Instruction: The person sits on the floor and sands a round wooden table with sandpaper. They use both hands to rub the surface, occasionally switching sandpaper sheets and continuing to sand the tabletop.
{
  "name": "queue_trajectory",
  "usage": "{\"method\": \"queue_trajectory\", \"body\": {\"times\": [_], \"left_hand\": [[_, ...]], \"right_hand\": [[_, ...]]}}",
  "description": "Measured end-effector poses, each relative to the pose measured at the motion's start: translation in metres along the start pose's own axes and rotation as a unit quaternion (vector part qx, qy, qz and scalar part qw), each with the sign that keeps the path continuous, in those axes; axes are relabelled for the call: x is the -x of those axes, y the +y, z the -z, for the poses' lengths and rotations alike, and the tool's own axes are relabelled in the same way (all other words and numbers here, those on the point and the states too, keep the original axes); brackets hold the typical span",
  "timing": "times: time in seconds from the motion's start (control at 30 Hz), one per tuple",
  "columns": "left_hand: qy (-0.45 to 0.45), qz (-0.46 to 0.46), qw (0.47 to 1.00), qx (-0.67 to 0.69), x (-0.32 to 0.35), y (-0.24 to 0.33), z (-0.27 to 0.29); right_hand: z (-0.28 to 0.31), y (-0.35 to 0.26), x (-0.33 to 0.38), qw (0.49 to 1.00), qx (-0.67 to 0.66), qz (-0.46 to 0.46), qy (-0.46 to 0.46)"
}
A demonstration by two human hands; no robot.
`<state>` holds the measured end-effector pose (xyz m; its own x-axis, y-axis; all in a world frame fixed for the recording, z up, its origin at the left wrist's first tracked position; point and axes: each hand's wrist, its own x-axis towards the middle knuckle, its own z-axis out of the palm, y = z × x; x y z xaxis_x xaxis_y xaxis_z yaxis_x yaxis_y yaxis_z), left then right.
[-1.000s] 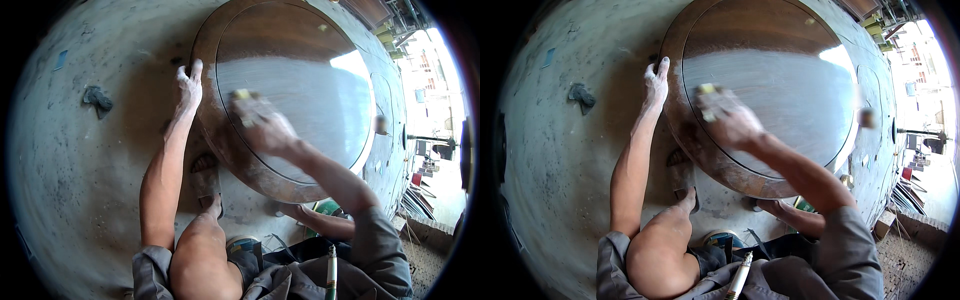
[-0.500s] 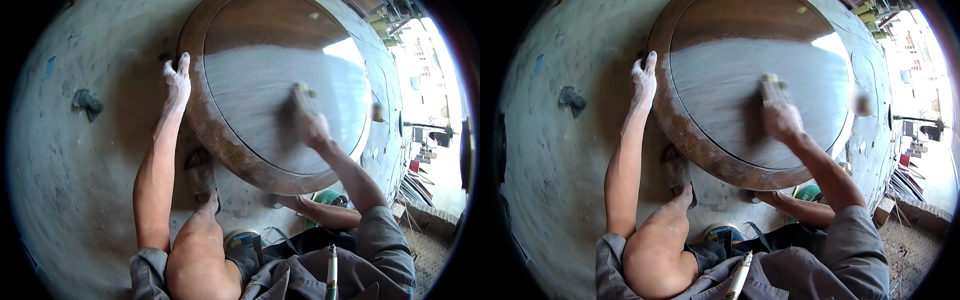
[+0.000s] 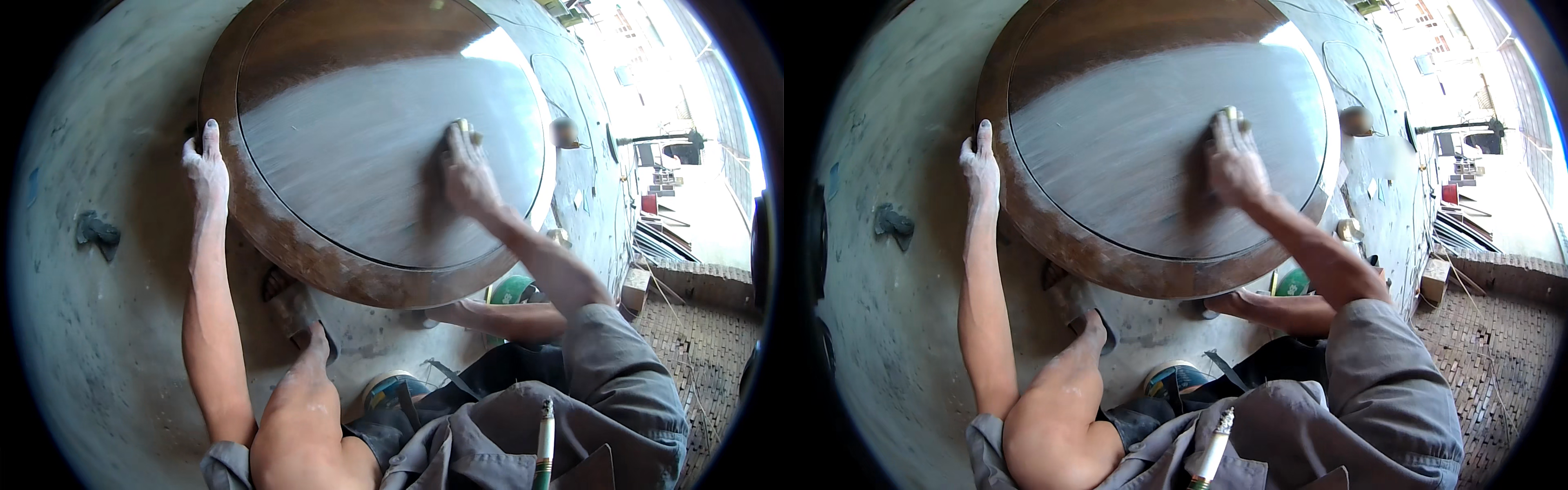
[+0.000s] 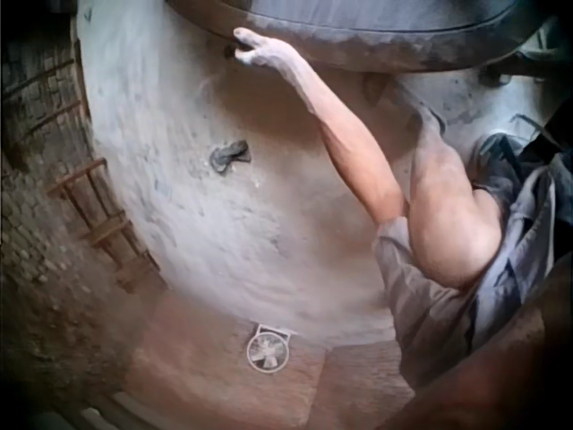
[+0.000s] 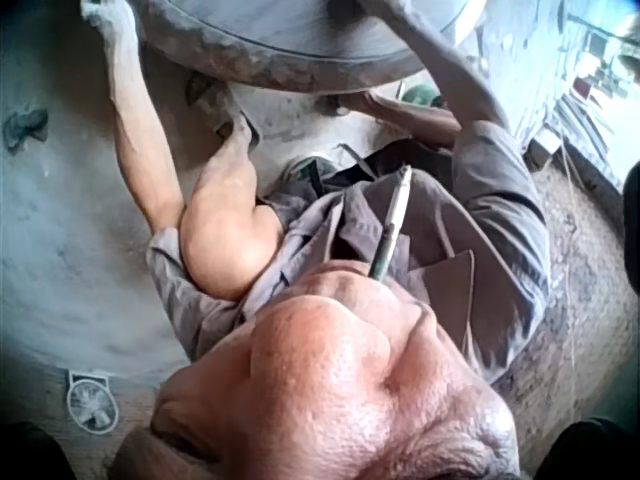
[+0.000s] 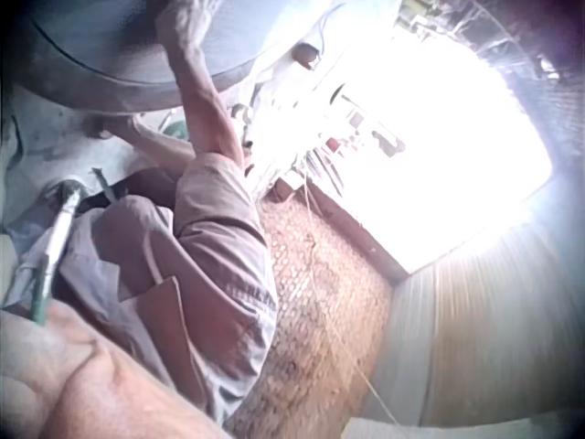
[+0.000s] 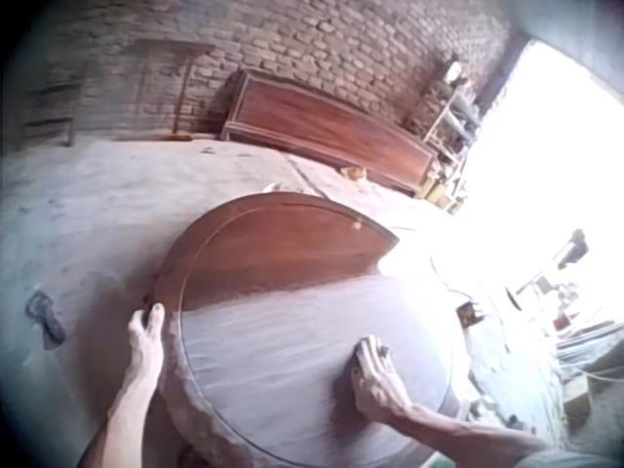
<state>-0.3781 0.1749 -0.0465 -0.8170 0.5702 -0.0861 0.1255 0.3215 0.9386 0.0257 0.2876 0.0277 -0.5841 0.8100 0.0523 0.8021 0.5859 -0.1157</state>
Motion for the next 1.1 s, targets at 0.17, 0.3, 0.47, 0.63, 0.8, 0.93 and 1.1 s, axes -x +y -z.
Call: {"method": "queue_trajectory", "body": {"times": [0.17, 0.3, 0.47, 0.63, 0.8, 0.93, 1.1], "left_hand": [[0.005, -0.019, 1.0, -0.013, -0.004, -0.004, 0.003], [-0.008, -0.019, 1.0, -0.018, -0.008, -0.001, 0.007], [0.026, -0.015, 0.999, -0.026, -0.01, -0.009, 0.007], [0.047, -0.071, 0.996, -0.036, -0.01, -0.014, 0.003], [0.016, -0.031, 0.999, -0.025, -0.006, 0.0, 0.009], [0.016, -0.008, 0.999, -0.042, -0.002, 0.004, 0.008], [0.01, -0.003, 0.999, -0.035, -0.001, 0.007, 0.007]], "right_hand": [[-0.016, -0.192, 0.036, 0.961, -0.046, 0.27, -0.042], [-0.008, -0.041, 0.02, 0.969, 0.04, 0.215, -0.111], [-0.006, -0.062, 0.03, 0.983, 0.108, 0.114, -0.098], [-0.021, -0.178, 0.041, 0.925, -0.109, 0.338, -0.135], [0.015, 0.014, 0.033, 0.997, 0.011, 0.053, -0.049], [0.004, -0.125, 0.066, 0.972, 0.067, 0.178, -0.141], [-0.009, -0.111, 0.072, 0.944, -0.08, 0.303, -0.099]]}}
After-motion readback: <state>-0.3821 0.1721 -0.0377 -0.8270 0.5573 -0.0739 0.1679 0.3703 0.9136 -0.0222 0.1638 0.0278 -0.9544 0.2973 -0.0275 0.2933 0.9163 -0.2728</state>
